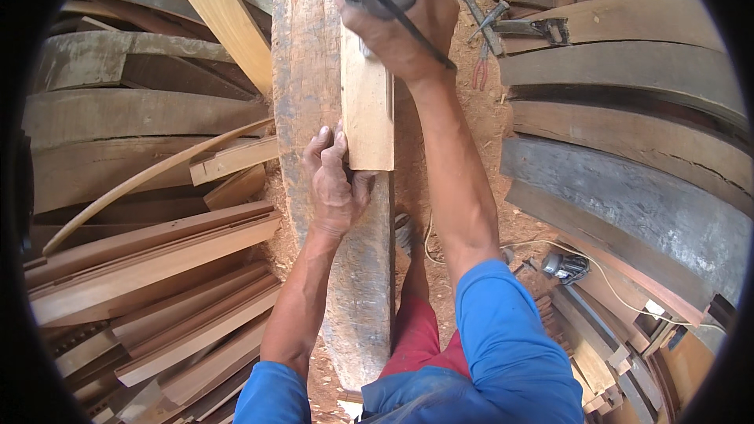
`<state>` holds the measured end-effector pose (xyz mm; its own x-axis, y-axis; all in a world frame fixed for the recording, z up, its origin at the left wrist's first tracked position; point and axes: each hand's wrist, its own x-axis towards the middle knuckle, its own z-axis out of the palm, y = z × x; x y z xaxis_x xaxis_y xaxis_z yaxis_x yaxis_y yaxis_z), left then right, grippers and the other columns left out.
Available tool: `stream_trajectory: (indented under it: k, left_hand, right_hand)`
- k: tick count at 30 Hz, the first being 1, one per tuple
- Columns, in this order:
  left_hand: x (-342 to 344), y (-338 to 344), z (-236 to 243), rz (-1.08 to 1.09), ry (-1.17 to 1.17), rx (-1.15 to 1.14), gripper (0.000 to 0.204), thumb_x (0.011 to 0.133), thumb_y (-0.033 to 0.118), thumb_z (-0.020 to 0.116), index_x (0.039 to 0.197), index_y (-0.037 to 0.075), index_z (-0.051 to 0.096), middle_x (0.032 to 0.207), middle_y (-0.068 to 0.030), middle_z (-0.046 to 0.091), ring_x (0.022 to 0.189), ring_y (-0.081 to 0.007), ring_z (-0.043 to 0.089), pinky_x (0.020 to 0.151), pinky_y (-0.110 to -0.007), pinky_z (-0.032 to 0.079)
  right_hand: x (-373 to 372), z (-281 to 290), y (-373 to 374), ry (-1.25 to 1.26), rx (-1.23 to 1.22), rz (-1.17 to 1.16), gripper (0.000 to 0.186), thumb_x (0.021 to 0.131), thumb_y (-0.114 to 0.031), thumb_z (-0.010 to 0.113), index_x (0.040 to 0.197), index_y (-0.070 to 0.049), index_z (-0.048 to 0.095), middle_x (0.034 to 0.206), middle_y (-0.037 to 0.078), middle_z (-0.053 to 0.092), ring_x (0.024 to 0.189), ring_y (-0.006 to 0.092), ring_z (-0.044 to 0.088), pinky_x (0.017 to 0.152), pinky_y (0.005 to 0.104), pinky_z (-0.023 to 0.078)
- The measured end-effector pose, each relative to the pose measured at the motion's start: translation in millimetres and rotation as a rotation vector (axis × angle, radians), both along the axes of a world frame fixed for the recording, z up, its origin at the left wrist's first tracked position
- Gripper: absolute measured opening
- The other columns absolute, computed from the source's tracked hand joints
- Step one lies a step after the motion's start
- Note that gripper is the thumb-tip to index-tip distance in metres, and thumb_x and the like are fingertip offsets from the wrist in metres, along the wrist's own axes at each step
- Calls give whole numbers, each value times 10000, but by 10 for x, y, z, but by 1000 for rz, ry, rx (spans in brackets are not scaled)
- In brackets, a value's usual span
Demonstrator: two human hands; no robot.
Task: The person plugs a router into a power strip, places a piece of wood on a workbench, and uses the router to cut a groove along the edge of the wood before picking up the wood and clearing sawdust.
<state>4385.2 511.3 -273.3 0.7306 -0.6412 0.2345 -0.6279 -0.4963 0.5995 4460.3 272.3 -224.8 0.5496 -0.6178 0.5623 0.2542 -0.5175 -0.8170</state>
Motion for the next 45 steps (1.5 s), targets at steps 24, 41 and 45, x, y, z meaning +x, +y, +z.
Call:
stream_trajectory:
  k: [24, 41, 45]
  left_hand:
    - [150, 182, -3, -139, 40, 9, 711, 720, -31, 791, 1382, 47, 545, 1274, -189, 666, 1252, -421, 527, 1085, -532, 391]
    - [142, 136, 51, -128, 12, 9, 689, 733, -122, 735, 1379, -16, 520, 1296, -275, 583, 1266, -444, 501, 1088, -496, 413]
    - [133, 132, 65, -114, -14, -4, 680, 738, -117, 746, 1373, -17, 523, 1267, -260, 613, 1265, -446, 506, 1091, -501, 410]
  right_hand:
    - [-1346, -333, 1006, 224, 271, 40, 963, 662, -515, 935, 1316, 46, 505, 1110, 174, 694, 952, 259, 733, 818, 383, 619]
    - [-762, -298, 505, 211, 141, -26, 978, 677, -532, 933, 1327, 48, 490, 1093, 164, 710, 959, 253, 745, 818, 358, 620]
    - [-769, -197, 455, 249, 181, 96, 929, 713, -447, 928, 1360, 30, 463, 1114, 161, 711, 972, 251, 743, 826, 357, 615]
